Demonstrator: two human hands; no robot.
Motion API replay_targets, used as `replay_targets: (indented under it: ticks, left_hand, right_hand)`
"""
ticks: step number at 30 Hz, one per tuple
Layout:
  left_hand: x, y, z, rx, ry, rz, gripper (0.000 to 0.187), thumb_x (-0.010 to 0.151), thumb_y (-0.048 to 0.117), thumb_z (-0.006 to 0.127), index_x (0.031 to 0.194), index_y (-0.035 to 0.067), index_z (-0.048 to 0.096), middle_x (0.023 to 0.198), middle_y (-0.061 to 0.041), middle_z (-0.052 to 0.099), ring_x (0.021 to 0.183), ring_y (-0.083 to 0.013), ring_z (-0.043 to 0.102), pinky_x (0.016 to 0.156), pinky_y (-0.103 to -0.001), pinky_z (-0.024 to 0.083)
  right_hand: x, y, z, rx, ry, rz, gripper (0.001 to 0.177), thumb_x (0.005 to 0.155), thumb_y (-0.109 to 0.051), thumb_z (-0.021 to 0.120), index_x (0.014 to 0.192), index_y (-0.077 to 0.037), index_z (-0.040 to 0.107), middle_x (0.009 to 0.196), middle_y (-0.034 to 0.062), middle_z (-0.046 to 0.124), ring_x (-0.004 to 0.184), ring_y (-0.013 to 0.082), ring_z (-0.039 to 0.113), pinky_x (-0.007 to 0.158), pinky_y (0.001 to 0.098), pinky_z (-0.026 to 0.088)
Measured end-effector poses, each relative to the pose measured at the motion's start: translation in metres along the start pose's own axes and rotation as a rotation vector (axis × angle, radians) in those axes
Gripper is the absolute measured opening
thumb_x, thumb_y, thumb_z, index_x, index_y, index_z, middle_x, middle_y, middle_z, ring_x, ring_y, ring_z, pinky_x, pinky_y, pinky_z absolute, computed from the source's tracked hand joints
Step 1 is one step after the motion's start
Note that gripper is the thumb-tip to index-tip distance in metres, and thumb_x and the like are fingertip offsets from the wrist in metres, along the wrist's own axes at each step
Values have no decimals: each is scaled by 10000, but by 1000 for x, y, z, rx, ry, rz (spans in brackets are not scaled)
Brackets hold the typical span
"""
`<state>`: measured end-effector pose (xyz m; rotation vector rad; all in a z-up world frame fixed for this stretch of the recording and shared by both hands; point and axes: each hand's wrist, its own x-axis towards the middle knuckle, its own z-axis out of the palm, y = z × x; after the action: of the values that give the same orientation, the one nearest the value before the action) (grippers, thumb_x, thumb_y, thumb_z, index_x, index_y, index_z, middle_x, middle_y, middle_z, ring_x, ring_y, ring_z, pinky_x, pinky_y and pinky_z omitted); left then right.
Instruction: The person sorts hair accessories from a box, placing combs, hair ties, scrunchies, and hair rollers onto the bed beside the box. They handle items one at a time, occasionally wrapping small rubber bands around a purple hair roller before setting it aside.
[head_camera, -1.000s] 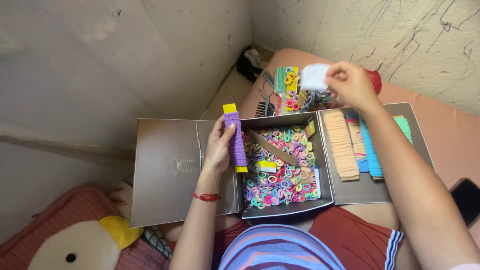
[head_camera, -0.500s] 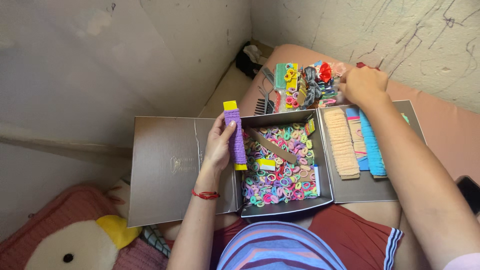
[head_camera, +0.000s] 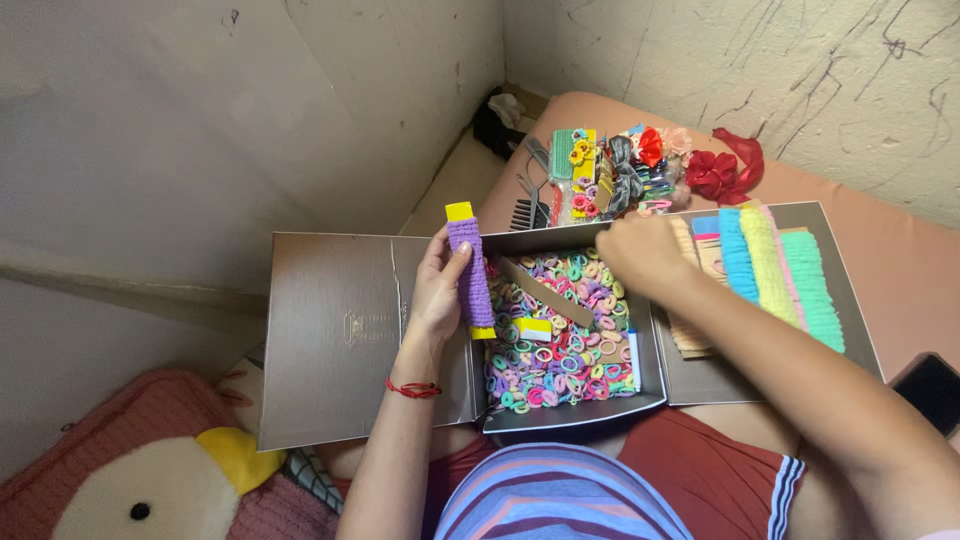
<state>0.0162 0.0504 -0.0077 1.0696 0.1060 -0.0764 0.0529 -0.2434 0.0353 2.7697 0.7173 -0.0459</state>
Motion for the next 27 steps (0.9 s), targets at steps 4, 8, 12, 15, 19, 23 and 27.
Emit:
replay_targets:
  ticks: [4, 8, 12, 15, 19, 23, 27]
  left_hand:
    - [-1, 1, -3, 42, 24, -22, 438, 1019, 149, 585, 1446, 91, 508, 1131, -37, 646, 935, -116, 640, 827, -298, 567]
    - [1, 0, -3, -2, 8, 10, 441, 1020, 136, 601, 1446, 69, 510, 1129, -40, 643, 924, -128, 643, 828, -297, 567]
    - [1, -1, -4, -9, 7, 1, 447, 1020, 136, 606, 1452, 77, 507, 1122, -42, 648, 920, -125, 640, 824, -294, 563]
    - [1, 0, -4, -7, 14, -10, 445, 1018, 136, 602, 1448, 82, 504, 1116, -37, 650, 912, -126, 640, 817, -297, 565]
    - [1, 0, 0, -10, 8, 19, 443, 1015, 127, 603, 1445, 72, 508, 1121, -32, 645, 921, -127, 646, 827, -296, 570]
    - [-1, 0, 9, -1, -2, 8, 447, 1012, 135, 602, 1445, 74, 510, 1106, -39, 646, 897, -121, 648, 790, -297, 576]
    - [-2, -1, 11, -1, -7, -9, 450, 1007, 134, 604, 1442, 78, 504, 1094, -38, 645, 885, -120, 652, 776, -286, 574]
  right_hand:
    - [-1, -11, 15, -154, 170, -57, 116, 811, -162, 647, 774, -94, 733, 823, 94, 709, 825, 241, 696, 593, 345, 570]
    - [0, -6, 14, -21, 157, -30, 112, 796, -129, 645, 837, -76, 734, 908, 122, 705, 895, 267, 702, 652, 371, 587]
    - [-3, 3, 3, 137, 146, -15, 144, 822, -95, 644, 930, -52, 730, 971, 142, 698, 937, 312, 703, 729, 423, 592]
    - [-1, 12, -8, 260, -16, 45, 151, 865, -116, 654, 983, -77, 739, 1009, 135, 704, 959, 326, 706, 766, 465, 579]
    - [5, 27, -18, 490, 103, -96, 256, 746, -187, 762, 976, -76, 759, 988, 133, 730, 940, 336, 704, 791, 463, 564]
    - [4, 34, -20, 875, -72, -8, 231, 855, -194, 757, 1061, -90, 754, 922, 98, 752, 837, 230, 718, 750, 385, 561]
    - [3, 33, -11, 1647, -258, 16, 193, 930, -124, 705, 1083, -45, 618, 896, 53, 703, 786, 123, 690, 698, 319, 603]
